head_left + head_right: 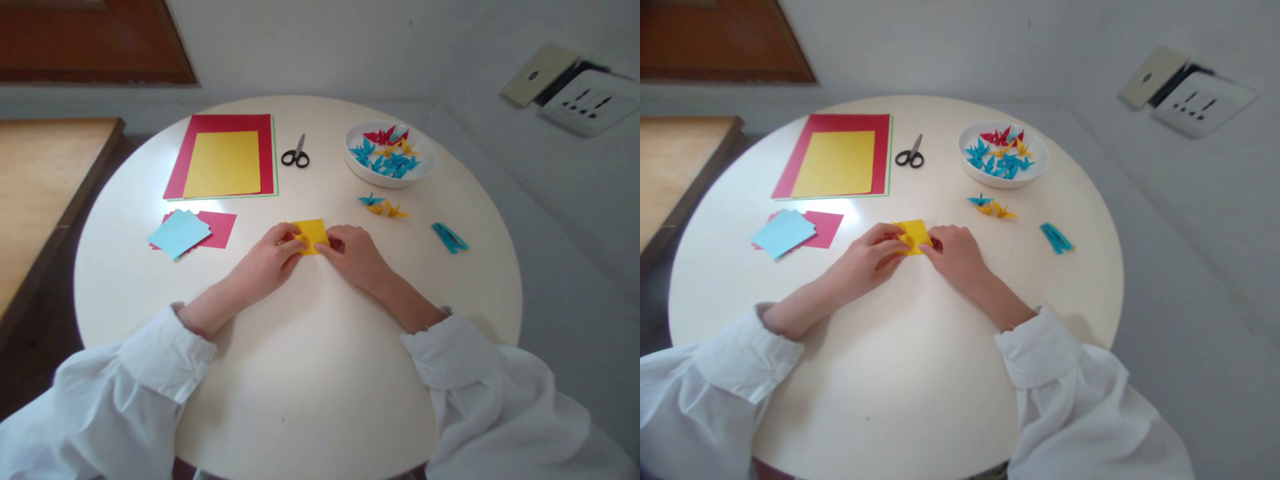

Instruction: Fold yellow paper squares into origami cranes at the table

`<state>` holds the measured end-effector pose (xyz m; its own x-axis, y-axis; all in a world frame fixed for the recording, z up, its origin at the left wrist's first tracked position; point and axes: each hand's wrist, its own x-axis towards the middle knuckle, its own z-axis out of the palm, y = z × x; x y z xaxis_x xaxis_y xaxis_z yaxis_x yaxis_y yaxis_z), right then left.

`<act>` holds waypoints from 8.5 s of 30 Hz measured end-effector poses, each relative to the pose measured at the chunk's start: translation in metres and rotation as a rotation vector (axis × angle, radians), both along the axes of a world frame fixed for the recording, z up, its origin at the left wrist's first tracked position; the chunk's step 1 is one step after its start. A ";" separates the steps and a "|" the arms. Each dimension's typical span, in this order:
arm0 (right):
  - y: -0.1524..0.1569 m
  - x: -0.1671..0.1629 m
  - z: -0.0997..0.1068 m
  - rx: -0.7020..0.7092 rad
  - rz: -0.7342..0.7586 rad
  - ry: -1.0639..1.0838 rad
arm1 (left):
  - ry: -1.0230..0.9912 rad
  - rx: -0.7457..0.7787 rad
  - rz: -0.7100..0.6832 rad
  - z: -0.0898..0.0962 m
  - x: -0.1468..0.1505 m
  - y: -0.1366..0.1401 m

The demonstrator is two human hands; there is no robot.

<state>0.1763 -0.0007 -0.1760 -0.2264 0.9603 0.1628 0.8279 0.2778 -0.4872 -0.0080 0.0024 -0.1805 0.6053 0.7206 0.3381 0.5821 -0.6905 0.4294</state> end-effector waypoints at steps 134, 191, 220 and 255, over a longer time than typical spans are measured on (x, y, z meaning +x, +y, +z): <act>0.004 0.007 -0.002 -0.054 -0.004 0.293 | 0.512 0.206 0.124 0.009 0.020 -0.039; -0.006 0.012 -0.009 0.192 0.290 0.125 | 0.237 0.083 0.134 0.010 -0.002 -0.019; -0.009 0.004 0.000 0.202 0.236 0.184 | 0.014 0.013 0.084 0.011 -0.004 -0.008; -0.017 -0.006 0.006 -0.358 0.049 0.788 | -0.528 -0.757 0.171 0.021 0.002 -0.008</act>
<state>0.1699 -0.0182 -0.1700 -0.2172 0.9759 -0.0206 0.2035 0.0246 -0.9788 -0.0063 -0.0058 -0.1597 0.3734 0.9259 -0.0567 0.2516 -0.0422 0.9669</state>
